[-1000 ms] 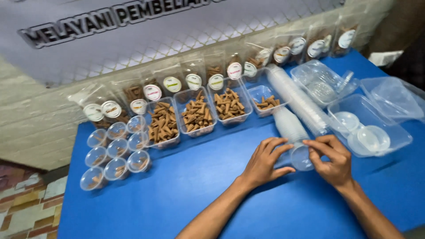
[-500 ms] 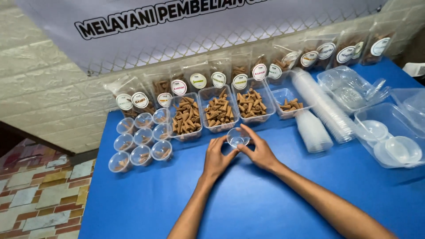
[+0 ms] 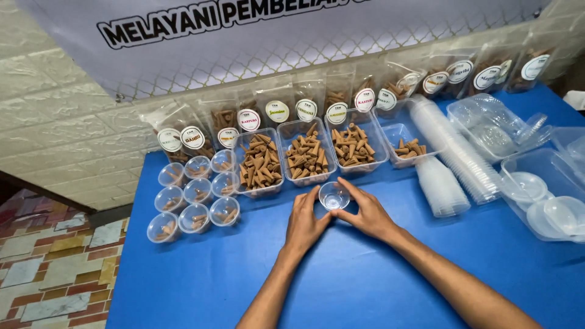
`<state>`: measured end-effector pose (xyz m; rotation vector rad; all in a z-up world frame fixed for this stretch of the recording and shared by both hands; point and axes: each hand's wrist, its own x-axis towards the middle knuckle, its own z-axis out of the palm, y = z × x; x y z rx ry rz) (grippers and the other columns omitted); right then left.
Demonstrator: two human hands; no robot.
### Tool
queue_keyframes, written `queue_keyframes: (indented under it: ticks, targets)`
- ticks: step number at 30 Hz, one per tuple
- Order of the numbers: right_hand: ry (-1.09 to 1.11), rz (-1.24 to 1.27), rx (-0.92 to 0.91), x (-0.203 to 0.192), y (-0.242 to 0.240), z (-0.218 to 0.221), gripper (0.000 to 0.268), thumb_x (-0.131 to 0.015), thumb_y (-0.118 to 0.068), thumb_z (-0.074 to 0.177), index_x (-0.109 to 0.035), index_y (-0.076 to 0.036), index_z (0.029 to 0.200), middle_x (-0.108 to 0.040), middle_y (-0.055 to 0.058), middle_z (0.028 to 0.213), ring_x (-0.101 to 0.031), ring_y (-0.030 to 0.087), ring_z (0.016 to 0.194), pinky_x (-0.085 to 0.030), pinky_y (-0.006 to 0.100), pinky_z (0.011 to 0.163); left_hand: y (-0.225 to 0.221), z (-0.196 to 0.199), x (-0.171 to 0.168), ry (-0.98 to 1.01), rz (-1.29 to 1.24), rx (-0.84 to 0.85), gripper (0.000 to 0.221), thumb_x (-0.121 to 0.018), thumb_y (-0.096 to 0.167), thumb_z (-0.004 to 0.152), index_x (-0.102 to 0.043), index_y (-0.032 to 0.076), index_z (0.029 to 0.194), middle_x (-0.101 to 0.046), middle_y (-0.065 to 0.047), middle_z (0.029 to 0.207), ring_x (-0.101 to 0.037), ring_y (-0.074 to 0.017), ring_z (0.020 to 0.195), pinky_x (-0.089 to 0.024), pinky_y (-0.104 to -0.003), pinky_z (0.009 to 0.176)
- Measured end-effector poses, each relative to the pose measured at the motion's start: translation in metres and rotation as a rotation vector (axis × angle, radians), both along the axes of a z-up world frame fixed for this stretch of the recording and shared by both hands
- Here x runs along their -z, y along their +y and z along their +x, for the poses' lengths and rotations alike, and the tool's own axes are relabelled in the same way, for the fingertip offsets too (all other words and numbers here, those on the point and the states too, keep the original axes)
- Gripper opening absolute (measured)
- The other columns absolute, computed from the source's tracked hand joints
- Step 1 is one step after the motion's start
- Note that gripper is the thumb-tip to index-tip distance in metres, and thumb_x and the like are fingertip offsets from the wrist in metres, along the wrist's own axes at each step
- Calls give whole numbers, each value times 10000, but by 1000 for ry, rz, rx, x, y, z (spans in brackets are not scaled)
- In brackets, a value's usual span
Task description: The person places small brown cylindrical sticks from labeled bulk containers into small clear plastic cups on a blue table. They then place a lid on each filled cup and set it aside. The process is repeated for multiple cups.
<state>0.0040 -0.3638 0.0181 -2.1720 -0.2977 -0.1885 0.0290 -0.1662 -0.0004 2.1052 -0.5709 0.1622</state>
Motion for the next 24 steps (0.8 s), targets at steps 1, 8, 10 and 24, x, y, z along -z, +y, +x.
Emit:
queue_keyframes:
  ticks: [1,8,10,24]
  targets:
    - [4,-2,2,0,0,0,833,-837,-292,821,-462,-71,1531,-626,206,1409,-598,391,1286,-489,531,1077,0,2,1,4,-2,2,686,-860,146,763,-577,-39,1360,-713,-208,1167,-609,-363,1209,-492,-450,1062]
    - [-602,-380,134,-3,-38,21,508,-811,-376,839,-650,-175,1278,-607,100,1182,-647,338,1067,-540,466,967,1,5,11,-4,-17,-2,626,-883,240,747,-645,49,1294,-728,-107,1138,-617,-300,1201,-506,-397,1052]
    - [-821,-451,188,-27,-67,45,288,-811,-299,861,-735,-199,1121,-689,52,1023,-684,293,975,-549,438,911,2,6,8,-17,-29,0,619,-888,231,735,-653,50,1277,-726,-99,1132,-618,-293,1189,-507,-388,1047]
    - [469,-1132,444,-54,-156,144,318,-826,-455,798,-838,-392,1109,-804,133,1212,-727,375,1172,-578,499,936,1,6,7,-22,-32,2,614,-874,242,739,-646,43,1272,-704,-122,1164,-604,-317,1204,-495,-418,1069]
